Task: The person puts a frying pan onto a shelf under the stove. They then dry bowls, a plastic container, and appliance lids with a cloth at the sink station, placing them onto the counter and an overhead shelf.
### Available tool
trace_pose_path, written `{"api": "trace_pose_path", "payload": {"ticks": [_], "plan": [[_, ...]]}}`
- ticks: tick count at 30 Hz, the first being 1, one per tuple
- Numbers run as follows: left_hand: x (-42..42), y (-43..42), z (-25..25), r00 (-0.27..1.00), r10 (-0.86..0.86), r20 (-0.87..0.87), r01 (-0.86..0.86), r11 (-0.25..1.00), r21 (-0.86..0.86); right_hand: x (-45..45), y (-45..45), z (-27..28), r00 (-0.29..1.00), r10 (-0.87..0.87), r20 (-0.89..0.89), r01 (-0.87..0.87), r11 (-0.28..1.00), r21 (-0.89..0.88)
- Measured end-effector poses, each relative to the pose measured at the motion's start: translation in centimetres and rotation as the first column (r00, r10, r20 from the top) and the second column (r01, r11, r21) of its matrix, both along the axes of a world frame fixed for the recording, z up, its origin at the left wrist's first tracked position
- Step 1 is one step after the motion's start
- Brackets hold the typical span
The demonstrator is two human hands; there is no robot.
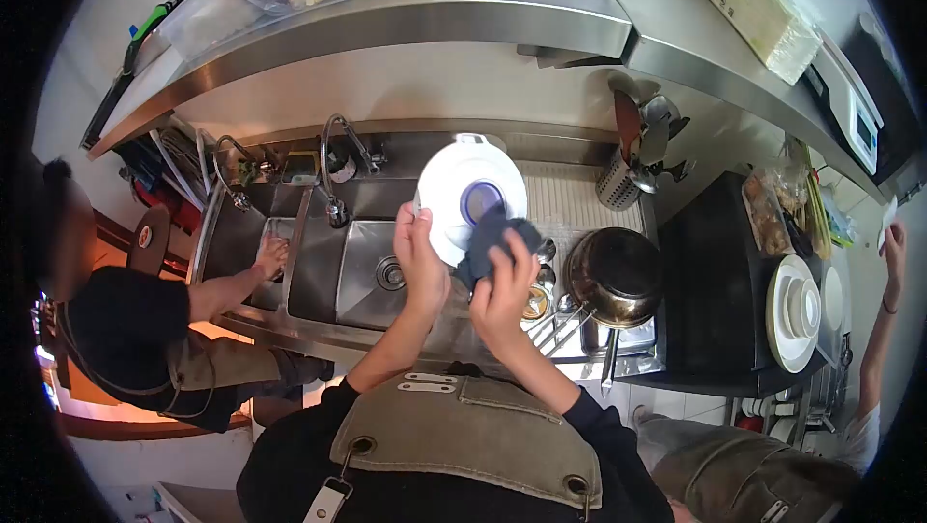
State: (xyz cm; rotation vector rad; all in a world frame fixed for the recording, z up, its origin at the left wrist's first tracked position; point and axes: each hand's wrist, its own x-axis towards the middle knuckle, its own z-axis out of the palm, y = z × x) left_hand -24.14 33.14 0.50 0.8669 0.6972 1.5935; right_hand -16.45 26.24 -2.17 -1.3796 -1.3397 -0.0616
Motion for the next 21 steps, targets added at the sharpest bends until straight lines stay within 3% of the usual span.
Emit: {"api": "trace_pose_path", "payload": {"ticks": [1, 7, 9, 13, 15, 17, 19, 21], "plan": [[-0.1, -0.2, -0.1, 0.997, -0.036, -0.067, 0.034, 0.999, -0.031, -0.2, -0.3, 0.5, 0.982, 0.017, 0.189, -0.007, 0.998, -0.055], [0.0, -1.0, -1.1, 0.974, -0.039, -0.221, 0.053, 0.997, 0.057, -0.4, -0.1, 0.5, 0.972, 0.097, 0.213, -0.086, 0.994, -0.061], [0.0, -1.0, -1.1, 0.966, -0.037, -0.255, 0.064, 0.993, 0.101, -0.8, -0.1, -0.1, 0.975, 0.105, 0.196, -0.124, 0.989, 0.085], [0.0, -1.1, -0.9, 0.975, -0.110, -0.192, 0.122, 0.991, 0.052, -0.5, -0.3, 1.3, 0.913, 0.091, 0.397, -0.094, 0.996, -0.013], [-0.2, -1.3, -1.2, 0.961, -0.199, -0.189, 0.213, 0.976, 0.053, -0.4, 0.0, 3.0, 0.914, 0.032, 0.405, -0.008, 0.998, -0.063], [-0.3, -2.3, -0.7, 0.945, -0.164, -0.283, 0.195, 0.977, 0.083, -0.2, 0.7, 4.6, 0.934, 0.045, 0.355, 0.003, 0.991, -0.134], [-0.5, -2.2, -2.1, 0.892, -0.164, -0.421, 0.228, 0.968, 0.105, 0.2, 1.7, 5.2, 0.956, 0.052, 0.288, -0.013, 0.990, -0.138], [-0.6, -2.1, -2.2, 0.889, -0.185, -0.419, 0.261, 0.957, 0.129, 0.7, 2.6, 5.8, 0.982, 0.107, 0.158, -0.094, 0.992, -0.090]]}}
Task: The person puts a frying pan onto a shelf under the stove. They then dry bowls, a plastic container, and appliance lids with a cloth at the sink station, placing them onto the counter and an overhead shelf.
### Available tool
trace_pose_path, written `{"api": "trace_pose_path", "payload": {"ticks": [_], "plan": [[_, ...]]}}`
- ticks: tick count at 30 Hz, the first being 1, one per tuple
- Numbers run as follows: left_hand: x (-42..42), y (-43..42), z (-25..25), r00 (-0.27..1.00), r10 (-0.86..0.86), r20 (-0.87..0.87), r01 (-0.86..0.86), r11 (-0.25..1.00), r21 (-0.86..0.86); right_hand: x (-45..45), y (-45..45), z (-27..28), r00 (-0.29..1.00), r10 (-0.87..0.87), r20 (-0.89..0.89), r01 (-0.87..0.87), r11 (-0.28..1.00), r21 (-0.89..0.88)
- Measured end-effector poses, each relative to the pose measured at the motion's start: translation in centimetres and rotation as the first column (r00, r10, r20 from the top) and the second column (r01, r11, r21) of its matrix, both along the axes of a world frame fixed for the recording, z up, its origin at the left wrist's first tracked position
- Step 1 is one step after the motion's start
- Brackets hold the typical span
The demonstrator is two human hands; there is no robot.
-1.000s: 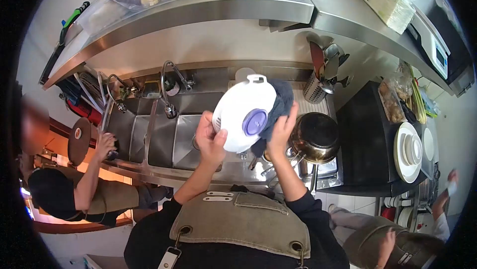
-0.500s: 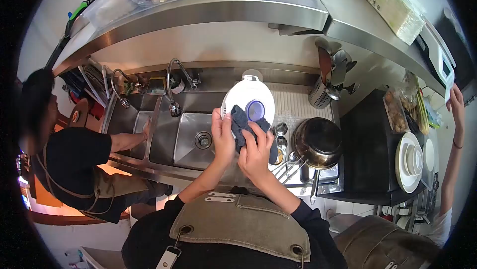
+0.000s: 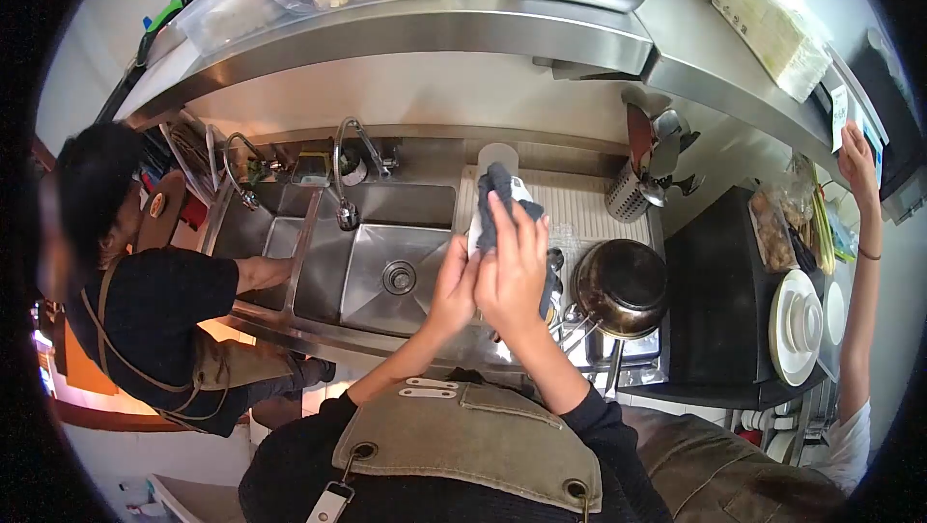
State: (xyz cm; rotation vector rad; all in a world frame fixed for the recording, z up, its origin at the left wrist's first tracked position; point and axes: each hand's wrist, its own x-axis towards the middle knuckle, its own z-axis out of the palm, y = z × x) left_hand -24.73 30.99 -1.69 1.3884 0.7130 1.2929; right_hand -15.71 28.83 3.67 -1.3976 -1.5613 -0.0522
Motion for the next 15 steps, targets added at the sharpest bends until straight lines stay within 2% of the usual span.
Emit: {"api": "trace_pose_path", "payload": {"ticks": [2, 4, 6, 8, 10, 12, 14, 15], "plan": [[-0.1, -0.4, 1.2, 0.997, -0.062, 0.039, 0.061, 0.998, 0.018, 0.5, 0.4, 0.0, 0.998, 0.036, -0.046, -0.034, 0.999, 0.037], [-0.9, 0.8, 0.9, 0.999, -0.036, 0.030, 0.035, 0.999, 0.029, -0.7, -0.4, -0.6, 0.996, 0.070, -0.052, -0.066, 0.995, 0.069], [-1.8, 1.5, 2.4, 0.939, -0.068, 0.337, 0.139, 0.971, -0.193, -1.6, -1.4, -2.2, 0.993, 0.117, -0.025, -0.115, 0.990, 0.076], [-2.7, 1.6, 3.2, 0.927, -0.064, 0.369, 0.146, 0.969, -0.200, -1.4, -2.0, -4.9, 0.984, 0.136, 0.112, -0.143, 0.988, 0.059], [-2.8, 1.3, 3.4, 0.868, -0.056, 0.493, 0.248, 0.909, -0.334, -0.8, -1.6, -6.3, 0.992, 0.112, 0.061, -0.116, 0.990, 0.075], [-2.2, 0.8, 2.4, 0.865, -0.081, 0.495, 0.250, 0.925, -0.286, -0.3, -1.0, -6.7, 0.997, 0.020, -0.073, -0.015, 0.997, 0.071], [-1.8, 0.2, 1.5, 0.886, -0.117, 0.448, 0.282, 0.903, -0.323, -0.3, -1.0, -5.9, 0.995, -0.038, -0.087, 0.049, 0.991, 0.124], [-1.5, 0.3, 0.7, 0.918, -0.122, 0.378, 0.235, 0.934, -0.270, -0.2, -1.2, -5.1, 0.997, -0.027, -0.073, 0.035, 0.993, 0.112]]}}
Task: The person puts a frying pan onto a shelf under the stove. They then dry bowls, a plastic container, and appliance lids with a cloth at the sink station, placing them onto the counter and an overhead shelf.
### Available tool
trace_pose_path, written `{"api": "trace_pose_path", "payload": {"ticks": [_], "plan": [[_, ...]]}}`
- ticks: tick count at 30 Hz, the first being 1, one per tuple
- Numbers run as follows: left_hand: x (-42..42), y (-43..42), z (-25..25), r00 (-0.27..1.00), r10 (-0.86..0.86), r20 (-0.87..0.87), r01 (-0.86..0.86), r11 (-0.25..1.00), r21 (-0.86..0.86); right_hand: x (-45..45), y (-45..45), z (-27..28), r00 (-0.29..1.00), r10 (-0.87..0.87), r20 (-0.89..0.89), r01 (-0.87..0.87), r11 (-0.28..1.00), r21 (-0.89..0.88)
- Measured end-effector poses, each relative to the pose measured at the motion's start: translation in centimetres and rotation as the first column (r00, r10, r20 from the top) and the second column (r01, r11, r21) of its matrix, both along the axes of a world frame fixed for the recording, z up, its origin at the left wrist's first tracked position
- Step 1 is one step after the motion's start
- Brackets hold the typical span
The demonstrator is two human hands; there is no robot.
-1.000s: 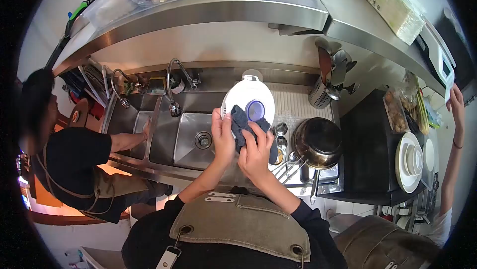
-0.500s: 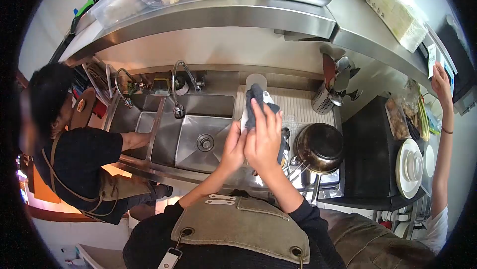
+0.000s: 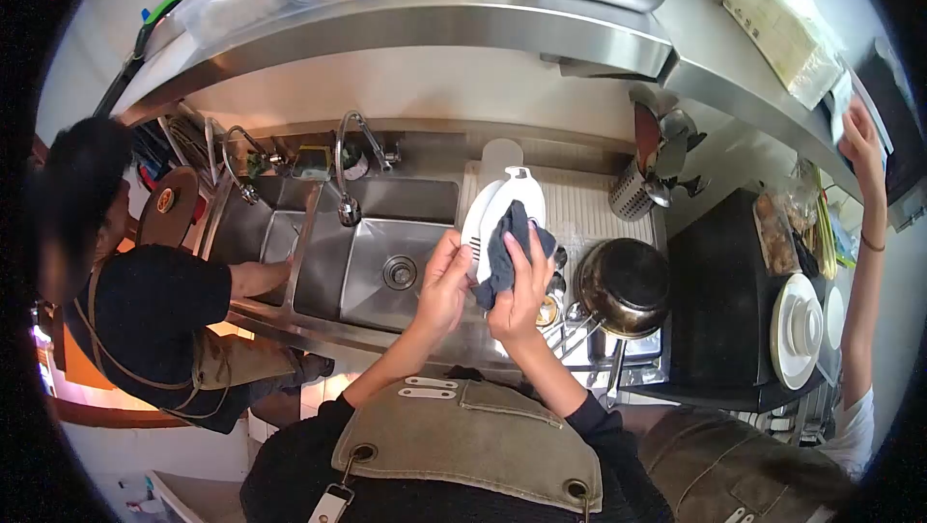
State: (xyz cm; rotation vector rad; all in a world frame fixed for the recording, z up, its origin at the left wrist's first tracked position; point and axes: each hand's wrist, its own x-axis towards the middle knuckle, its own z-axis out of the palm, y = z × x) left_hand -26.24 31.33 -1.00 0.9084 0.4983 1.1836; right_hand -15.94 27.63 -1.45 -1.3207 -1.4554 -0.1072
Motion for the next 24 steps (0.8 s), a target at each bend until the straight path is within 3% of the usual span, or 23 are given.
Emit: {"api": "trace_pose_path", "payload": {"ticks": [1, 3, 7, 11, 13, 15, 17, 19, 20, 23, 24], "plan": [[0.0, 0.2, -0.5, 1.000, -0.004, -0.003, 0.004, 1.000, -0.014, 0.0, -0.2, 0.7, 1.000, 0.014, 0.013, -0.014, 1.000, -0.014], [-0.3, 1.0, -1.0, 0.989, -0.006, -0.151, 0.026, 0.991, 0.128, 0.0, 0.0, 1.4, 1.000, 0.010, 0.027, -0.009, 0.999, -0.045], [-0.8, 2.0, -0.2, 0.984, 0.048, -0.172, -0.040, 0.998, 0.050, -1.6, -0.4, 0.2, 0.976, 0.040, 0.213, -0.027, 0.998, -0.063], [-1.6, 3.2, 0.2, 0.985, 0.103, 0.140, -0.086, 0.989, -0.122, -1.1, 0.6, -2.3, 0.918, 0.099, 0.385, -0.092, 0.995, -0.037], [-2.5, 3.5, -0.1, 0.969, 0.110, 0.221, -0.082, 0.988, -0.132, 0.1, 1.3, -3.6, 0.953, 0.102, 0.285, -0.070, 0.990, -0.123], [-3.7, 3.7, -0.6, 0.947, 0.214, 0.238, -0.169, 0.966, -0.196, 1.2, 1.9, -4.8, 0.998, 0.059, 0.009, -0.058, 0.989, -0.139], [-5.4, 4.1, -1.6, 0.932, 0.281, 0.229, -0.234, 0.949, -0.213, 2.6, 2.2, -6.7, 0.980, -0.096, -0.176, 0.076, 0.990, -0.117], [-6.7, 4.2, -2.2, 0.938, 0.292, 0.187, -0.251, 0.943, -0.217, 3.4, 2.6, -5.5, 0.837, -0.067, -0.543, -0.059, 0.976, -0.212], [-7.2, 4.2, -2.3, 0.935, 0.312, 0.171, -0.271, 0.936, -0.225, 3.2, 2.6, -4.8, 0.706, -0.046, -0.706, -0.153, 0.965, -0.215], [-7.5, 3.8, -2.0, 0.933, 0.326, 0.154, -0.295, 0.935, -0.194, 1.9, 3.0, -4.1, 0.975, -0.077, -0.209, 0.046, 0.988, -0.148], [-7.6, 3.5, -2.5, 0.953, 0.279, 0.116, -0.260, 0.954, -0.152, 0.3, 2.9, -2.8, 0.961, 0.033, -0.276, -0.073, 0.988, -0.135]]}}
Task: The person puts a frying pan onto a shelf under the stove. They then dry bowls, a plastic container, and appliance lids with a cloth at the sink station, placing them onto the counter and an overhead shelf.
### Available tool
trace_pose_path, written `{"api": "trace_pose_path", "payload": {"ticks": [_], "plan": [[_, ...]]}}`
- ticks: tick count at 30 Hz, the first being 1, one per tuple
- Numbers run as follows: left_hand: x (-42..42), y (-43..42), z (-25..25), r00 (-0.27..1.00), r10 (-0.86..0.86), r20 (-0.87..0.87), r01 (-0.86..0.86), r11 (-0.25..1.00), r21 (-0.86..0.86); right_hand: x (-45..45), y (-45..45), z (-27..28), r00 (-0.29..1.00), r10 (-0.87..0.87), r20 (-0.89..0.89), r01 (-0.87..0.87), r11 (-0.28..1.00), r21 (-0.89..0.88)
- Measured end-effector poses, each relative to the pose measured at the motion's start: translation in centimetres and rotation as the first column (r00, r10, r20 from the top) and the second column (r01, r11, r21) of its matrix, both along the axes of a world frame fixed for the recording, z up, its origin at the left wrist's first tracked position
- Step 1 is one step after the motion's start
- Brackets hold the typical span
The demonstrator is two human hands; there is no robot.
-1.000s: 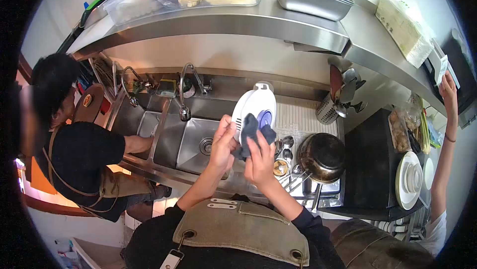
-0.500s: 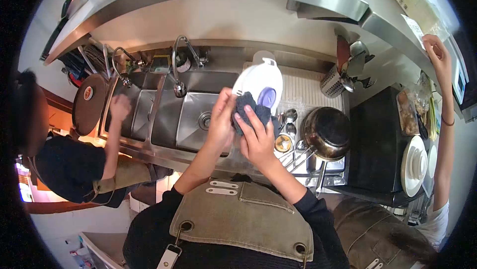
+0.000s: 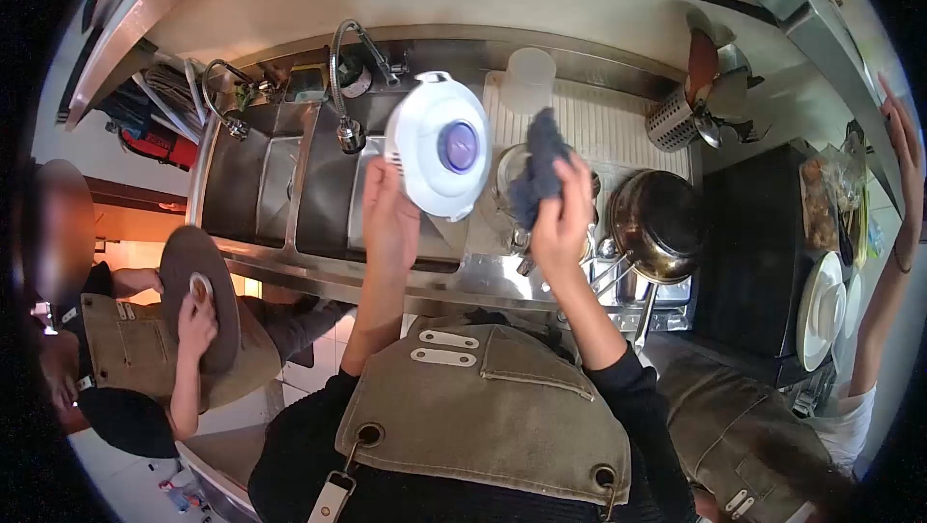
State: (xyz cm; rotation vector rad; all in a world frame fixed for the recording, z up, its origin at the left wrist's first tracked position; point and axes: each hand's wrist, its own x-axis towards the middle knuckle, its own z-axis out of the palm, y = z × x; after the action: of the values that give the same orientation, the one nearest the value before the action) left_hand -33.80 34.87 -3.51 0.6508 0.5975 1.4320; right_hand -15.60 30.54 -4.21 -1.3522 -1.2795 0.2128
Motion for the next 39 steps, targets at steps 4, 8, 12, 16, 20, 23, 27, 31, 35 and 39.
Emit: {"api": "trace_pose_path", "payload": {"ticks": [4, 8, 12, 16, 20, 23, 27, 31, 35, 39], "plan": [[0.3, -1.5, -1.2, 0.944, -0.086, -0.318, 0.109, 0.993, 0.055, -3.5, 1.3, 2.0, 0.909, 0.251, 0.334, -0.276, 0.961, 0.028], [1.2, -3.7, -0.1, 0.797, 0.065, -0.601, 0.179, 0.924, 0.338, -4.0, 3.6, 2.2, 0.943, 0.121, -0.310, -0.180, 0.969, -0.169], [0.2, -1.6, 1.1, 0.490, 0.487, -0.723, 0.264, 0.707, 0.656, -5.3, 3.0, 2.3, 0.603, 0.206, -0.771, -0.434, 0.895, -0.101], [-0.8, 0.2, 1.5, 0.288, 0.543, -0.789, 0.397, 0.682, 0.614, -6.1, 1.8, 2.5, 0.640, 0.258, -0.724, -0.467, 0.879, -0.099], [-1.2, 0.3, 1.2, 0.228, 0.568, -0.791, 0.509, 0.623, 0.594, -6.0, 2.2, 2.0, 0.579, 0.072, -0.812, -0.378, 0.906, -0.190], [-1.7, 0.0, 1.5, 0.248, 0.662, -0.707, 0.396, 0.597, 0.698, -5.8, 1.7, 2.0, 0.511, 0.041, -0.859, -0.336, 0.929, -0.156], [-1.0, -0.6, -0.8, 0.498, 0.627, -0.599, -0.252, 0.766, 0.592, -4.3, 1.0, 2.2, 0.402, 0.013, -0.915, -0.312, 0.942, -0.124], [-1.2, -0.5, -2.5, 0.943, -0.237, -0.236, 0.203, 0.966, -0.157, -3.4, -0.2, 1.9, 0.366, 0.027, -0.930, -0.361, 0.925, -0.115], [0.1, -0.4, -0.8, 0.986, -0.162, -0.040, 0.152, 0.971, -0.186, -1.6, -1.4, 1.0, 0.763, 0.011, -0.646, -0.382, 0.814, -0.437], [0.7, -0.1, -0.1, 0.992, -0.104, -0.071, 0.090, 0.979, -0.181, -0.3, -1.7, 3.0, 0.904, -0.047, -0.424, -0.032, 0.984, -0.176]]}}
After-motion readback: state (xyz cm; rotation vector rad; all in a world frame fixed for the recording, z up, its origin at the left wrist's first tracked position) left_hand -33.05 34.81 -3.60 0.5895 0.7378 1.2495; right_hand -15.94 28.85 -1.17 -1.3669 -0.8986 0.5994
